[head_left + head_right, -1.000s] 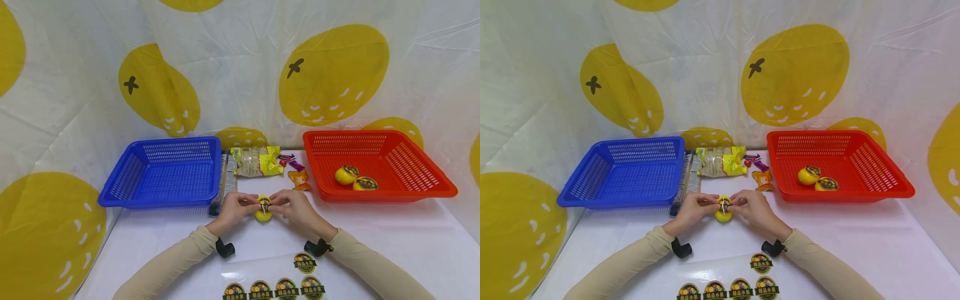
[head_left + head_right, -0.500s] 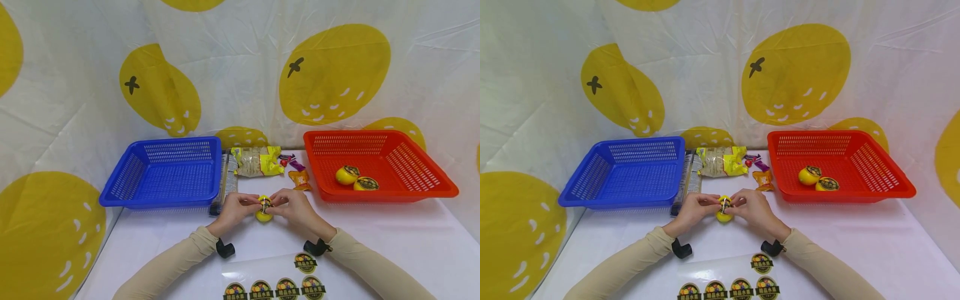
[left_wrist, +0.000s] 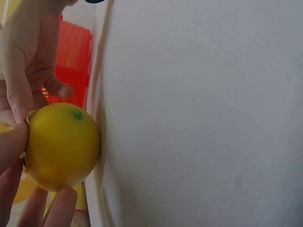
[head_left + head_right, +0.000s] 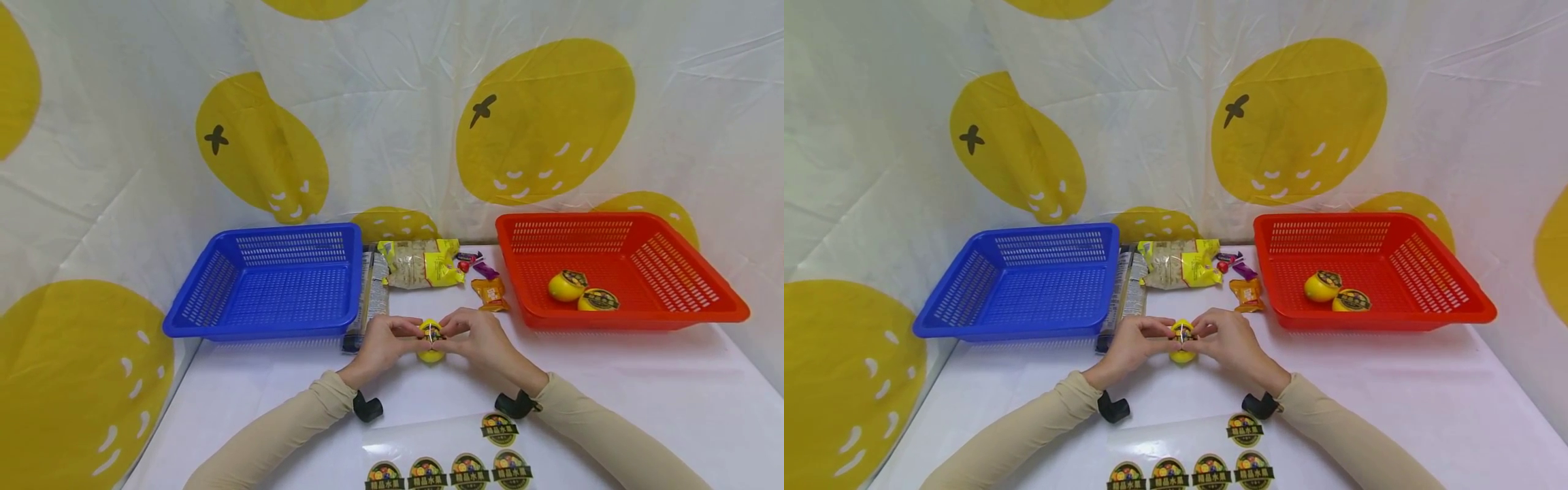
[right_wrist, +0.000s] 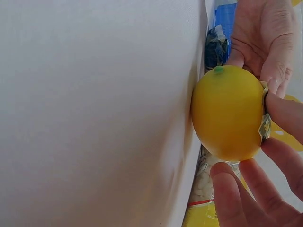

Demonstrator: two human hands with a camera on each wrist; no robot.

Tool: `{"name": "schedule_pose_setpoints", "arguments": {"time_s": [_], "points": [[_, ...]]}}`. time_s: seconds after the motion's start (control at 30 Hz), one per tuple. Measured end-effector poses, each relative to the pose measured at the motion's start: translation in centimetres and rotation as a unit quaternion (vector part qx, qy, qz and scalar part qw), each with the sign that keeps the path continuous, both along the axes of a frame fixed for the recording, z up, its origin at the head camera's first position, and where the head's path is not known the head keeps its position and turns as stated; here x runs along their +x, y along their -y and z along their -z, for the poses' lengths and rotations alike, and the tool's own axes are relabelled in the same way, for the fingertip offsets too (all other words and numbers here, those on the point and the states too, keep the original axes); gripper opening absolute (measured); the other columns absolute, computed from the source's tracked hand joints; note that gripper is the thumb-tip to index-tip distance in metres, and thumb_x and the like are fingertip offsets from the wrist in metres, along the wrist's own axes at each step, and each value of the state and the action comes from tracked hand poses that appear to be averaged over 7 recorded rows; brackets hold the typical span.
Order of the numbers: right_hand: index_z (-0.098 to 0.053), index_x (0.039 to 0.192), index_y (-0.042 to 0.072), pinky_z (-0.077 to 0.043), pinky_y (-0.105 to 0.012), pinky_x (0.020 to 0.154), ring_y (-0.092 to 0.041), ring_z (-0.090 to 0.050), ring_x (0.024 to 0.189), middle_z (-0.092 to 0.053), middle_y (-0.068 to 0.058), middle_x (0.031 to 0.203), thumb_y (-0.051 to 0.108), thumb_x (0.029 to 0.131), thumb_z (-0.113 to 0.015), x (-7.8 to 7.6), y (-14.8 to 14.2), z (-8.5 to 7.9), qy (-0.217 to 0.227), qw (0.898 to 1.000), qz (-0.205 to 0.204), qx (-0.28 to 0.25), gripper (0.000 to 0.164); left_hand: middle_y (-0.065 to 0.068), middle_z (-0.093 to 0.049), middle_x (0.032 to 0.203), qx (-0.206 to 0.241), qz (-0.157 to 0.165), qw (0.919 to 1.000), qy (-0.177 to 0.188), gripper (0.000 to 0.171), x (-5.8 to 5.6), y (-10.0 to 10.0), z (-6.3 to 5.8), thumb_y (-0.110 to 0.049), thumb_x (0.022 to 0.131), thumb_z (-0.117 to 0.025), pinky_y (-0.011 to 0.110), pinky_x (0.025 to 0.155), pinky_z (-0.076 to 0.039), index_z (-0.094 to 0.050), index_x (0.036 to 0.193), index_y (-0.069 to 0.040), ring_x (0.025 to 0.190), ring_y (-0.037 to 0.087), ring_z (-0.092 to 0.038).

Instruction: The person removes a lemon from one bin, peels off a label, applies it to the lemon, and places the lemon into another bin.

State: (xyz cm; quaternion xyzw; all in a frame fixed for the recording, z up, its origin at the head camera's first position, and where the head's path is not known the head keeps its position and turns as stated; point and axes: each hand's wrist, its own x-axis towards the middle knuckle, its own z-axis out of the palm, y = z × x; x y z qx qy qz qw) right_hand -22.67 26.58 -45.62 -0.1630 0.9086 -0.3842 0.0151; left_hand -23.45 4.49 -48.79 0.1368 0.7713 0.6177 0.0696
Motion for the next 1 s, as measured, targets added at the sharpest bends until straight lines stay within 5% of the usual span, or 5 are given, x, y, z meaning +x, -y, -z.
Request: {"name": "schedule_pose_setpoints", "arguments": {"time_s": [0.67, 1.0], "points": [[-0.079, 0.086, 0.018, -0.061, -0.046, 0.086, -0.02, -0.074, 0.094, -0.077, 0.0, 0.103, 0.024, 0.078, -0.09, -0.1, -0.4, 0.1, -0.018, 1.0, -0.023, 0.008, 0.015, 0.015, -0.074, 0.125, 0.0, 0.007, 1.0, 0.001, 0.022, 0.2, -0.2, -0.1, -0.013, 0.074, -0.092, 0.027, 0.081, -0.062, -0.081, 0.091, -0.007, 0.102, 0.027, -0.077], [-0.08, 0.091, 0.014, -0.061, -0.024, 0.07, -0.026, -0.075, 0.097, -0.076, -0.009, 0.11, 0.014, 0.083, -0.085, -0.5, -1.1, 0.0, 0.029, 0.998, -0.045, -0.021, 0.009, 0.016, -0.073, 0.126, 0.006, 0.011, 0.9999, 0.01, 0.021, 0.3, -0.3, -0.2, -0.01, 0.075, -0.091, 0.027, 0.083, -0.062, -0.08, 0.092, -0.006, 0.104, 0.027, -0.076]]}}
